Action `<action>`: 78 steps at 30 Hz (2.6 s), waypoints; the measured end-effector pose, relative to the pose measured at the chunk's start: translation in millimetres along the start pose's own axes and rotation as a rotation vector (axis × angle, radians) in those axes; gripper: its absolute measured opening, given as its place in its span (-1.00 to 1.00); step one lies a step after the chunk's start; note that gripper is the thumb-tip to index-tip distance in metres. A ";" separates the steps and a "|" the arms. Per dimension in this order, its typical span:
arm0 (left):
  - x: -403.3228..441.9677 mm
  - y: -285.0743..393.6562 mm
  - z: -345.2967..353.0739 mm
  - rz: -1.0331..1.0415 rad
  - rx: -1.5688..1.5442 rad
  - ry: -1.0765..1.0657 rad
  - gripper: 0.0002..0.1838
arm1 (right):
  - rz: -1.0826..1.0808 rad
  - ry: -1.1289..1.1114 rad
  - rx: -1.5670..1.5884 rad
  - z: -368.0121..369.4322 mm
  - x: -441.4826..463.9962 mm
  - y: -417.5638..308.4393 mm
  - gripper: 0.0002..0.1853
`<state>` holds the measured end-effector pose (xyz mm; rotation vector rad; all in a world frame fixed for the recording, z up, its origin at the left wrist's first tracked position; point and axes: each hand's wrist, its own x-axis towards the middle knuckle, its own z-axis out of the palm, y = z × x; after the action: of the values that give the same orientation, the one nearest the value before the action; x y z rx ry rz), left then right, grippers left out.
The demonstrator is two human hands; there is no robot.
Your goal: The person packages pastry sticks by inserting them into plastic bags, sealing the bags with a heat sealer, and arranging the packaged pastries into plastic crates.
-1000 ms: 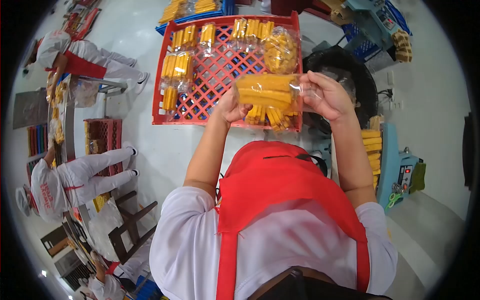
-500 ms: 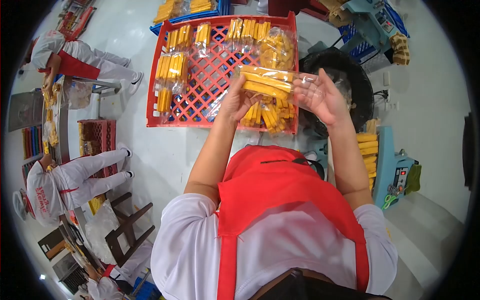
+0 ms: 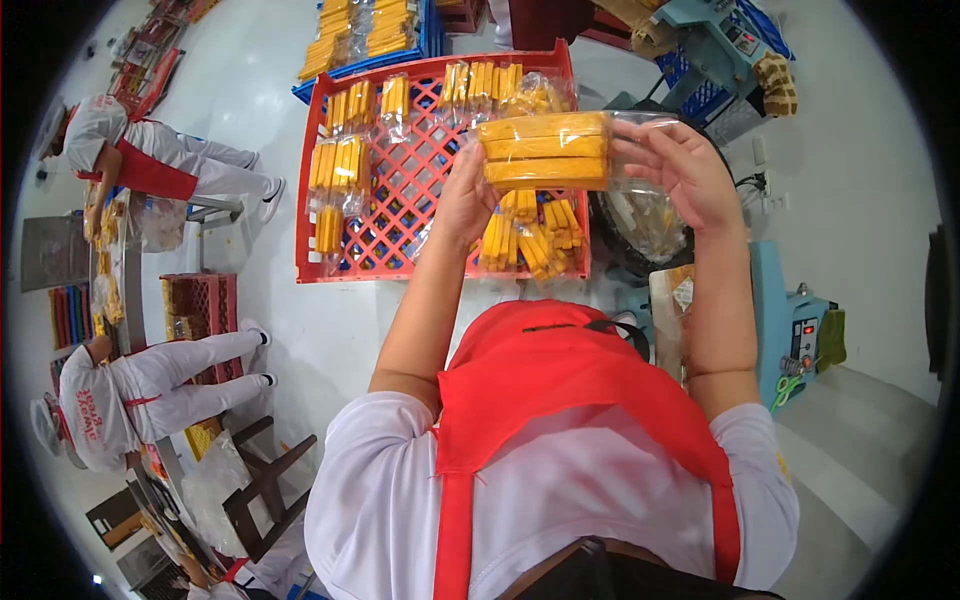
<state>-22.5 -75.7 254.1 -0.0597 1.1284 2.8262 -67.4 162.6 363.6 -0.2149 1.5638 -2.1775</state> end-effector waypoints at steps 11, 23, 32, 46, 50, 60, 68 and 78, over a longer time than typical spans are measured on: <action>-8.5 -7.7 61.5 0.372 1.510 -0.421 0.22 | -0.112 -0.287 -0.568 6.7 -7.5 -29.8 -0.85; -2.0 -33.6 114.0 -0.632 -0.550 -0.250 -0.44 | -0.405 0.012 -0.698 -16.4 -3.1 20.9 -0.59; -0.1 -42.8 126.0 -0.741 -0.617 -0.213 -0.45 | 0.143 0.000 -0.195 -24.1 -3.5 21.3 -0.50; 19.8 11.6 29.9 -0.708 -0.221 -0.526 -0.27 | -0.068 -0.263 -0.553 -22.3 31.2 -23.3 -0.83; 36.3 20.0 -29.2 -0.523 0.062 -0.619 -0.18 | -0.083 -0.417 -0.600 3.3 65.7 12.3 -0.86; -106.4 -27.9 -244.6 -0.600 0.766 0.767 -0.40 | -0.364 -0.214 -1.610 -37.7 106.3 215.4 -0.93; -304.9 -90.5 -330.7 -1.352 0.728 0.692 -0.67 | 0.356 -0.488 -1.667 -39.5 43.1 273.1 -0.82; -0.2 -50.0 -216.0 -1.104 1.195 -0.630 -0.75 | 0.177 0.205 -1.112 -36.9 -96.2 219.1 -0.73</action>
<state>-17.0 -188.4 63.3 0.2096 1.6308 0.8917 62.2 180.5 159.9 -0.1697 2.6296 -1.0118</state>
